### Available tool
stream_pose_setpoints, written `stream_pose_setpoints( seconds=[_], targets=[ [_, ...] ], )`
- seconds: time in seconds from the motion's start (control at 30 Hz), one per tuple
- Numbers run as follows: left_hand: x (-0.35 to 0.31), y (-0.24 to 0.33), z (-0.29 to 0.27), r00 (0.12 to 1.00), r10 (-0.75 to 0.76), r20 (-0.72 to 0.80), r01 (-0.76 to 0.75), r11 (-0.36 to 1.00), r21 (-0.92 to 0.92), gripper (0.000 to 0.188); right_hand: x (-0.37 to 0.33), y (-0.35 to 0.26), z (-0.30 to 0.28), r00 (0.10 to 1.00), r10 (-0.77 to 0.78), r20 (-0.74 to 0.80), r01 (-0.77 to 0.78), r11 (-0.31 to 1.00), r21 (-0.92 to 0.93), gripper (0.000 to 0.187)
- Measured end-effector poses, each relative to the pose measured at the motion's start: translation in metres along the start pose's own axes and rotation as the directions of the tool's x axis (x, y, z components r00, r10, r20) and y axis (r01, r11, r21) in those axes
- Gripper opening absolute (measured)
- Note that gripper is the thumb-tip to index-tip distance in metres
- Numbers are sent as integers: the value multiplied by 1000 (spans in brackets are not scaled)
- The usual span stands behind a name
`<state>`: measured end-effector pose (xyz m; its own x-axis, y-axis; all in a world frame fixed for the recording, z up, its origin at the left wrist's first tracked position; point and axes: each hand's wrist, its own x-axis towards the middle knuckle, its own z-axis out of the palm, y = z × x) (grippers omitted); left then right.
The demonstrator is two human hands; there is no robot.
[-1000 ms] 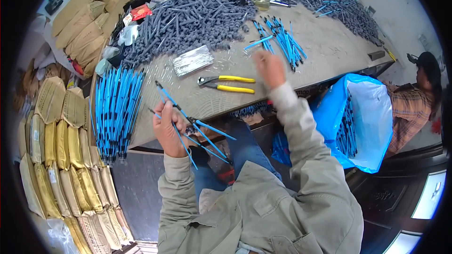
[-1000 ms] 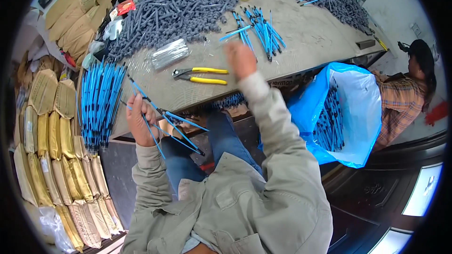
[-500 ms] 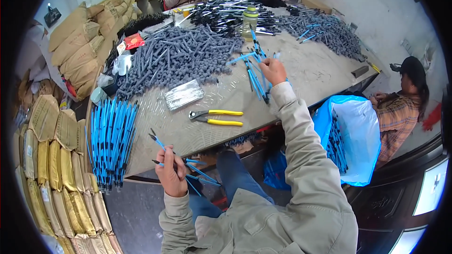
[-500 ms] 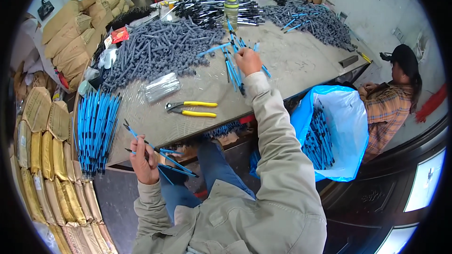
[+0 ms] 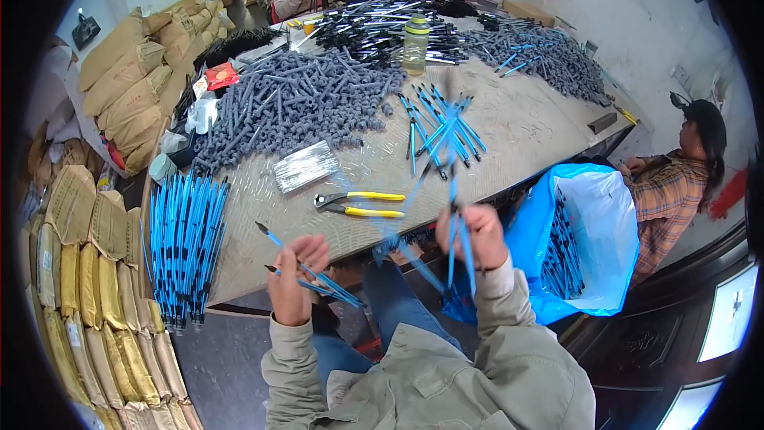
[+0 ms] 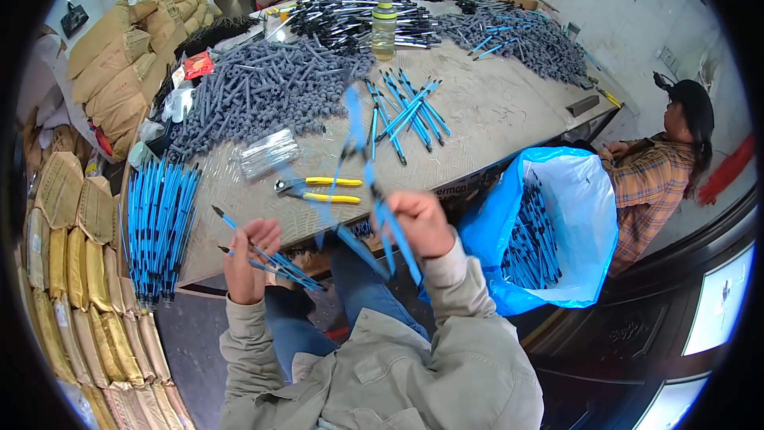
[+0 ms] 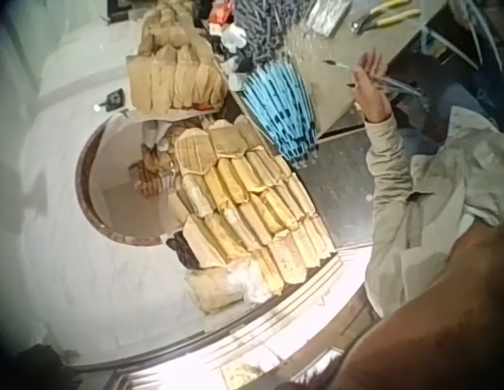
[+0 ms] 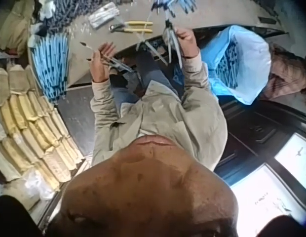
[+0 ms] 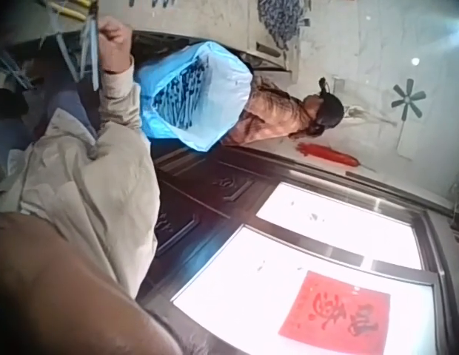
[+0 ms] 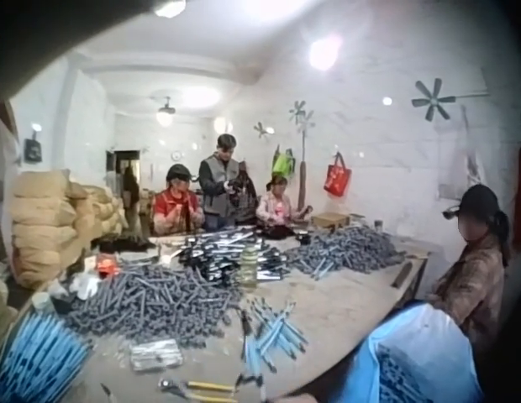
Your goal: The person assembles small plastic components onto a mechanical hub by hand, then uses pliers to secure or trim parts.
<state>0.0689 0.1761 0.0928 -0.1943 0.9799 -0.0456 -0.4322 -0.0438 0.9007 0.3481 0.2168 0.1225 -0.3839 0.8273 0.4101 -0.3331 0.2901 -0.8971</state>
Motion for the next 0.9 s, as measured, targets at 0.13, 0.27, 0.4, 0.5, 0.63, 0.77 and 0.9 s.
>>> stream_pose_setpoints(
  seconds=[0.13,0.27,0.4,0.5,0.63,0.77,0.9],
  targets=[
    [-10,14,18,1000,19,25,-18,999,-46,40,-16,14,41,945,247,214,-279,951,132,8],
    [-28,18,39,999,47,-27,-50,987,-152,35,-24,55,57,863,409,296,-487,830,272,5],
    [-27,7,31,982,156,-107,-161,986,-34,25,-21,68,69,808,463,364,-562,790,245,13],
    [-27,5,19,976,181,-120,-184,983,-14,21,-14,84,71,802,396,448,-493,861,122,15],
    [-29,18,6,976,182,-123,-199,970,-143,19,43,82,31,958,206,201,-59,824,-564,15],
    [-41,34,5,972,226,-68,-234,960,-152,18,129,118,-78,922,-228,-312,-230,325,-917,18],
    [-53,38,3,981,196,4,-194,969,-151,20,166,126,-121,902,-93,-421,-426,-38,-904,27]
  ],
)
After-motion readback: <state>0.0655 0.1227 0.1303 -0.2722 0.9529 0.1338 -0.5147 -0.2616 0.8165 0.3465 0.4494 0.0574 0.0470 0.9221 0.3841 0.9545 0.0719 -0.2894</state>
